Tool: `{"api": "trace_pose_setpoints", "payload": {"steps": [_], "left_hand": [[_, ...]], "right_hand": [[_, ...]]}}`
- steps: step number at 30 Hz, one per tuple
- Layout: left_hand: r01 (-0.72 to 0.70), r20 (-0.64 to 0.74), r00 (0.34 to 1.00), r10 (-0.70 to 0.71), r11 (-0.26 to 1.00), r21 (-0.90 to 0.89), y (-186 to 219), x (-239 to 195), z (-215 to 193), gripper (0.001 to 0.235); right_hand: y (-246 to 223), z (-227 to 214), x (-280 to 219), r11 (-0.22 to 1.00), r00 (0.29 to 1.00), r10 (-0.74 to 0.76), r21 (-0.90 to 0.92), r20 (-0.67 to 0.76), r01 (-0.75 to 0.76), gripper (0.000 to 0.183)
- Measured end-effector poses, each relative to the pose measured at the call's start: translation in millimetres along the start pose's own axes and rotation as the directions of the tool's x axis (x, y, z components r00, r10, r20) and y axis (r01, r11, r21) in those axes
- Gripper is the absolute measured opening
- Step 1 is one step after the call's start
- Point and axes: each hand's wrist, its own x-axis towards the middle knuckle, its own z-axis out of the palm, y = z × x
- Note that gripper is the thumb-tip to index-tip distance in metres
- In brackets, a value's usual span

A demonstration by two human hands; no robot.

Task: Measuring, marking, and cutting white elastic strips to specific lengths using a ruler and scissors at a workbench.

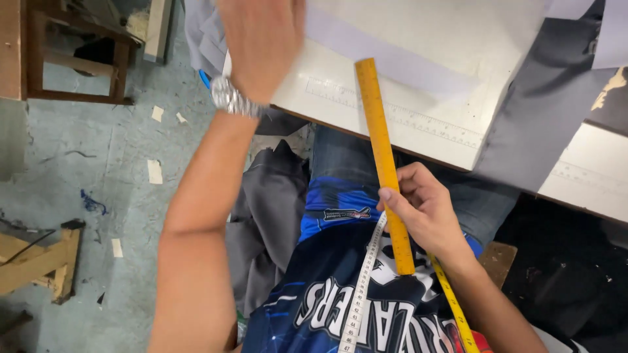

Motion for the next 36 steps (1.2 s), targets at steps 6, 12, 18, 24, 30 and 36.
{"api": "trace_pose_setpoints", "payload": {"steps": [6,12,18,24,30,36], "left_hand": [[-0.440,0.003,0.853,0.523,0.721,-0.536,50.1,3.8,-82.6,0.025],[-0.399,0.136,0.862,0.488,0.820,-0.411,71.4,-8.0,-85.7,0.047],[-0.426,0.154,0.828,0.540,0.783,-0.453,100.0,-8.0,-100.0,0.048],[-0.449,0.206,0.817,0.538,0.819,-0.358,121.7,-2.3,-102.3,0.070],[-0.424,0.171,0.820,0.546,0.781,-0.459,140.8,1.7,-96.5,0.081],[-0.399,0.206,0.821,0.533,0.793,-0.461,142.5,-0.3,-92.2,0.084]], "right_hand": [[22.0,-13.3,6.0,0.990,0.998,0.028,0.140,-0.053,-0.020,0.025],[33.4,-40.0,-19.6,0.969,0.986,0.058,0.245,-0.157,-0.018,0.021],[67.8,-11.1,2.9,0.919,0.979,0.059,0.394,-0.196,0.024,0.020],[61.4,11.1,16.1,0.891,0.991,0.097,0.451,-0.088,-0.047,0.029],[53.9,4.3,13.5,0.907,0.993,0.113,0.413,-0.044,-0.085,0.026],[73.4,-21.0,-4.5,0.969,0.996,0.087,0.230,0.027,-0.091,0.030]]}}
